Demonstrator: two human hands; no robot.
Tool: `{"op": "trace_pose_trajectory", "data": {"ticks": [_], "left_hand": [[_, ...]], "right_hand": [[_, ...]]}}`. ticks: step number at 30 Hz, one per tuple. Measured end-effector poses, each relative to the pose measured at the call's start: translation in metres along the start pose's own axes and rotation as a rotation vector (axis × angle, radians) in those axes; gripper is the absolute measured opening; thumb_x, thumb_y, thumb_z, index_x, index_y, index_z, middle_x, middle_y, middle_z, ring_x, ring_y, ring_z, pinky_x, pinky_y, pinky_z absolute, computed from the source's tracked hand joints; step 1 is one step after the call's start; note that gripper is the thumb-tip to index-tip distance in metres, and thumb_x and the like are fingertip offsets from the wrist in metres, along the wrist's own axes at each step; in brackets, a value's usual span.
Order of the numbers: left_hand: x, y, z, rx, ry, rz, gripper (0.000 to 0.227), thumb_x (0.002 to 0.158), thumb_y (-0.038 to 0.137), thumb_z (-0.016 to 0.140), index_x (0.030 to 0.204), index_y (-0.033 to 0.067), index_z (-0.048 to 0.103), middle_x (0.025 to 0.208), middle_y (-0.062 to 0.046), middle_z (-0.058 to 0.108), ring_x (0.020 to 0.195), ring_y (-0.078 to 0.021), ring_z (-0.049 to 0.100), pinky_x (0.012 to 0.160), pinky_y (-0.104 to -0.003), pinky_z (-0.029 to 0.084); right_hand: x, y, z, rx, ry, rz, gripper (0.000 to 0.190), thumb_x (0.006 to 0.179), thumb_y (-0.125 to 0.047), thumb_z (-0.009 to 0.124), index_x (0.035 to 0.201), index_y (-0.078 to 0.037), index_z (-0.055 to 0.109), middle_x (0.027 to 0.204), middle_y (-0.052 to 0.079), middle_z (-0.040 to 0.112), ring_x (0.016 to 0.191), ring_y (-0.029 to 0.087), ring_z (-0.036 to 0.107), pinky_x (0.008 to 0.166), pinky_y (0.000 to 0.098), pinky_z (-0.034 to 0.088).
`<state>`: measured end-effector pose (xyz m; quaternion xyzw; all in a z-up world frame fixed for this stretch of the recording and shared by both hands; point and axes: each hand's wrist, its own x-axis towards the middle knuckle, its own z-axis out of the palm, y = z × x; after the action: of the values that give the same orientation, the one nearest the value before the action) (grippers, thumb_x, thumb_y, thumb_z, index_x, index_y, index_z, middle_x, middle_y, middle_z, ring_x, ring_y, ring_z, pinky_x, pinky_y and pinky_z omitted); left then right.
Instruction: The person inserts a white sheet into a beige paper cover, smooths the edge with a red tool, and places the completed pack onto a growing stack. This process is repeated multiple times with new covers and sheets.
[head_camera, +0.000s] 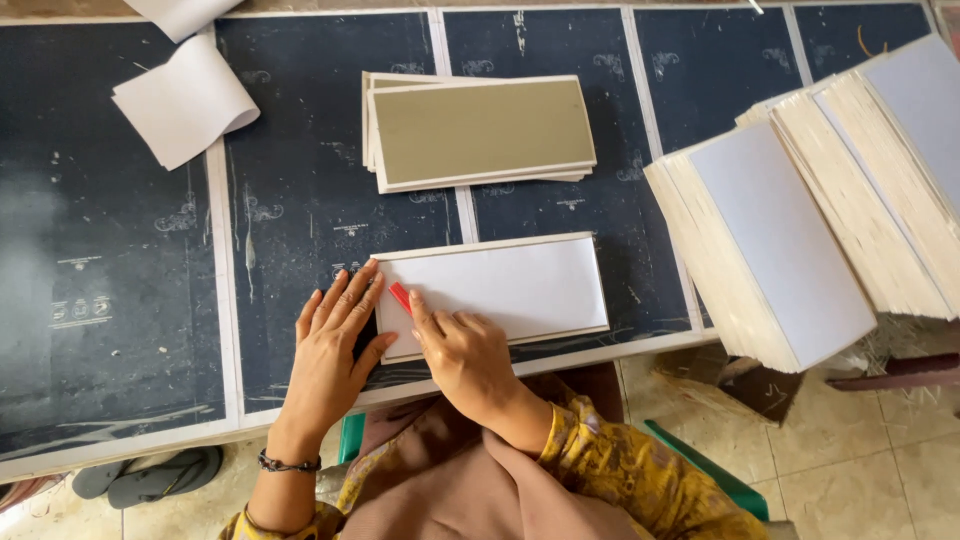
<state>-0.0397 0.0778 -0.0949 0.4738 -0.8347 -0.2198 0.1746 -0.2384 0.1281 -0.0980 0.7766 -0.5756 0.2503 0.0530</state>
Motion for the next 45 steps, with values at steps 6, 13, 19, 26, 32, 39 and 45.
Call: {"op": "trace_pose_trajectory", "data": {"ticks": [6, 13, 19, 26, 32, 39, 45], "left_hand": [[0.001, -0.001, 0.0, -0.033, 0.012, -0.021, 0.073, 0.096, 0.052, 0.061, 0.163, 0.0288, 0.04, 0.17, 0.007, 0.036, 0.156, -0.0238, 0.028, 0.124, -0.046, 0.013], [-0.001, -0.003, 0.003, -0.078, 0.035, -0.019, 0.073, 0.096, 0.051, 0.062, 0.162, 0.0285, 0.041, 0.169, 0.007, 0.038, 0.156, -0.0226, 0.031, 0.124, -0.047, 0.014], [0.001, 0.006, -0.004, -0.208, 0.099, -0.036, 0.079, 0.089, 0.045, 0.073, 0.158, 0.0185, 0.045, 0.166, -0.004, 0.043, 0.15, -0.0289, 0.04, 0.124, -0.049, 0.018], [0.0, -0.002, -0.001, -0.146, 0.069, -0.024, 0.065, 0.092, 0.049, 0.069, 0.153, 0.0313, 0.054, 0.164, 0.009, 0.046, 0.153, -0.0196, 0.036, 0.124, -0.047, 0.013], [0.0, 0.003, -0.007, -0.205, 0.047, -0.009, 0.064, 0.104, 0.06, 0.038, 0.157, 0.0264, 0.048, 0.163, 0.005, 0.047, 0.151, -0.021, 0.04, 0.123, -0.048, 0.016], [0.001, 0.009, -0.007, -0.104, 0.04, -0.006, 0.076, 0.093, 0.055, 0.067, 0.158, 0.022, 0.047, 0.164, 0.001, 0.045, 0.15, -0.0256, 0.039, 0.124, -0.05, 0.014], [0.002, 0.007, -0.005, -0.137, 0.047, -0.031, 0.078, 0.086, 0.054, 0.073, 0.156, 0.0255, 0.05, 0.163, 0.006, 0.047, 0.151, -0.0229, 0.04, 0.124, -0.048, 0.015]], "right_hand": [[0.008, 0.078, -0.087, -0.082, 0.012, 0.492, 0.046, 0.086, -0.004, 0.074, 0.132, -0.009, 0.074, 0.1, 0.021, 0.08, 0.077, 0.046, 0.074, 0.067, 0.0545, 0.056], [0.02, 0.036, -0.034, -0.055, -0.009, 0.499, 0.044, 0.089, -0.005, 0.069, 0.134, -0.003, 0.069, 0.078, 0.022, 0.077, 0.067, 0.041, 0.074, 0.062, 0.0507, 0.058], [0.031, 0.017, 0.016, 0.045, -0.031, 0.077, 0.045, 0.089, -0.015, 0.073, 0.133, -0.007, 0.07, 0.066, 0.002, 0.071, 0.052, 0.02, 0.069, 0.049, 0.0339, 0.054], [-0.018, 0.151, -0.029, -0.211, -0.093, 0.619, 0.038, 0.096, -0.025, 0.066, 0.131, -0.015, 0.075, 0.093, 0.015, 0.08, 0.078, 0.042, 0.076, 0.068, 0.0546, 0.059], [0.007, -0.02, -0.012, 0.048, -0.047, 0.3, 0.042, 0.089, -0.01, 0.065, 0.131, -0.01, 0.07, 0.067, 0.012, 0.071, 0.059, 0.034, 0.071, 0.057, 0.0462, 0.057], [-0.03, 0.025, -0.086, 0.039, 0.082, 0.384, 0.066, 0.083, 0.0, 0.071, 0.146, -0.017, 0.064, 0.08, 0.014, 0.079, 0.061, 0.036, 0.072, 0.054, 0.0471, 0.057], [-0.084, 0.086, -0.075, 0.041, 0.223, 0.579, 0.037, 0.09, -0.001, 0.07, 0.128, 0.0, 0.074, 0.087, 0.026, 0.076, 0.077, 0.046, 0.073, 0.061, 0.0479, 0.056]]}}
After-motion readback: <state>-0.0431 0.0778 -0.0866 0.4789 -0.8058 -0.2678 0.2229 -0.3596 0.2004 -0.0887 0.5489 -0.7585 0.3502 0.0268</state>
